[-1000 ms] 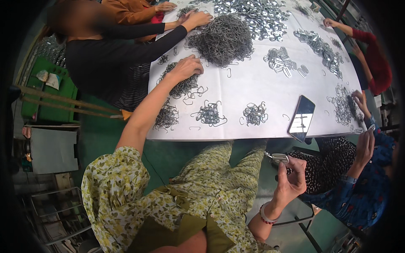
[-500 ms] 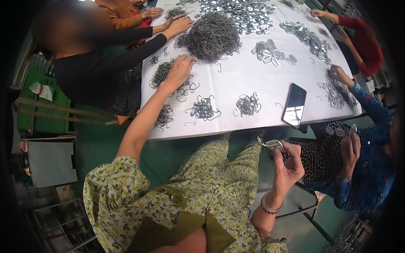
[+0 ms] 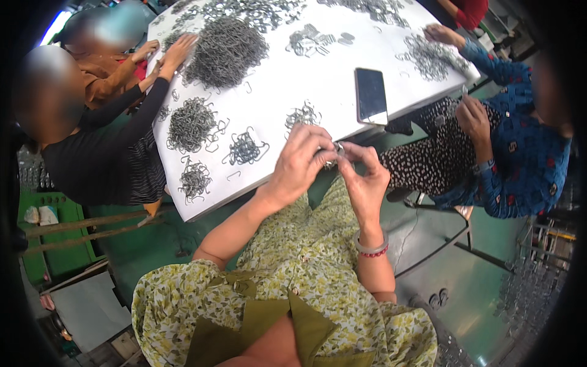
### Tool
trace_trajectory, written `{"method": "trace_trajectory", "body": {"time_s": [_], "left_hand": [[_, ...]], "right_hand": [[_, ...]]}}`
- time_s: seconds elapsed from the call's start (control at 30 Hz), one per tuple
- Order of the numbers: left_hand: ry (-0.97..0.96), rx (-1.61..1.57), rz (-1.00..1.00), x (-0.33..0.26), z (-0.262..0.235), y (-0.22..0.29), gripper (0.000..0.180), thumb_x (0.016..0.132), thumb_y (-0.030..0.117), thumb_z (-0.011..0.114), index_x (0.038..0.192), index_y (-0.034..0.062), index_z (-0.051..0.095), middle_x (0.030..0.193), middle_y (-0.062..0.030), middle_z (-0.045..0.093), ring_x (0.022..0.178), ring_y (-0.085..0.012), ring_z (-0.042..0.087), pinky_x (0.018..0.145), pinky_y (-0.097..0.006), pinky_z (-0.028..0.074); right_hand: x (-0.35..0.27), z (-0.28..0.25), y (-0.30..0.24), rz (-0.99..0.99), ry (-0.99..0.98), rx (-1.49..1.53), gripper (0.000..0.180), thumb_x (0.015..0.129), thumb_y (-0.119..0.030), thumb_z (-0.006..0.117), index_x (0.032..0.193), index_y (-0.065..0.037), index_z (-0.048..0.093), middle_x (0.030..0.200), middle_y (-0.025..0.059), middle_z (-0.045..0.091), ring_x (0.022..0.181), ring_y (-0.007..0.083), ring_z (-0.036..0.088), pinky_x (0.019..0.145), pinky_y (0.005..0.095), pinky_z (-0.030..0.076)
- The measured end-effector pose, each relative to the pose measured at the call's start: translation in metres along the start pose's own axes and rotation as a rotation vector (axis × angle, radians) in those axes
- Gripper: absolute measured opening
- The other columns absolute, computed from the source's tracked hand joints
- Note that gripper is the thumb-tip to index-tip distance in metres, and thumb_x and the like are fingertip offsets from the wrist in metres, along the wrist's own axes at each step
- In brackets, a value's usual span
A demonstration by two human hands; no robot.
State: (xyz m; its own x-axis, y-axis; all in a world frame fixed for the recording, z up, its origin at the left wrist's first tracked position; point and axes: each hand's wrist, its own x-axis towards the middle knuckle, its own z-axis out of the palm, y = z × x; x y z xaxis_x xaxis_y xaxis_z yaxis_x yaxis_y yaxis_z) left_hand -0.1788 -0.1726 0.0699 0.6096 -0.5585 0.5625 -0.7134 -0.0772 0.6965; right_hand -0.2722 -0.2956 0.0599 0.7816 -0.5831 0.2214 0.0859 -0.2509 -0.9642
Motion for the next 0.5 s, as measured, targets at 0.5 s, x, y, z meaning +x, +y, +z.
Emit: {"method": "trace_trajectory", "body": {"time_s": [0.5], "left_hand": [[-0.008, -0.403, -0.167, -0.010, -0.006, 0.004, 0.011, 0.088, -0.003, 0.062, 0.092, -0.0008, 0.052, 0.090, -0.0113, 0.063, 0.082, -0.0171, 0.065, 0.071, -0.029, 0.053]], "right_hand": [[0.156, 0.012, 0.003, -0.217, -0.239, -0.159, 0.018, 0.081, 0.000, 0.067, 0.098, 0.001, 0.071, 0.081, 0.0097, 0.066, 0.074, 0.0157, 0.061, 0.067, 0.0279, 0.047]]}}
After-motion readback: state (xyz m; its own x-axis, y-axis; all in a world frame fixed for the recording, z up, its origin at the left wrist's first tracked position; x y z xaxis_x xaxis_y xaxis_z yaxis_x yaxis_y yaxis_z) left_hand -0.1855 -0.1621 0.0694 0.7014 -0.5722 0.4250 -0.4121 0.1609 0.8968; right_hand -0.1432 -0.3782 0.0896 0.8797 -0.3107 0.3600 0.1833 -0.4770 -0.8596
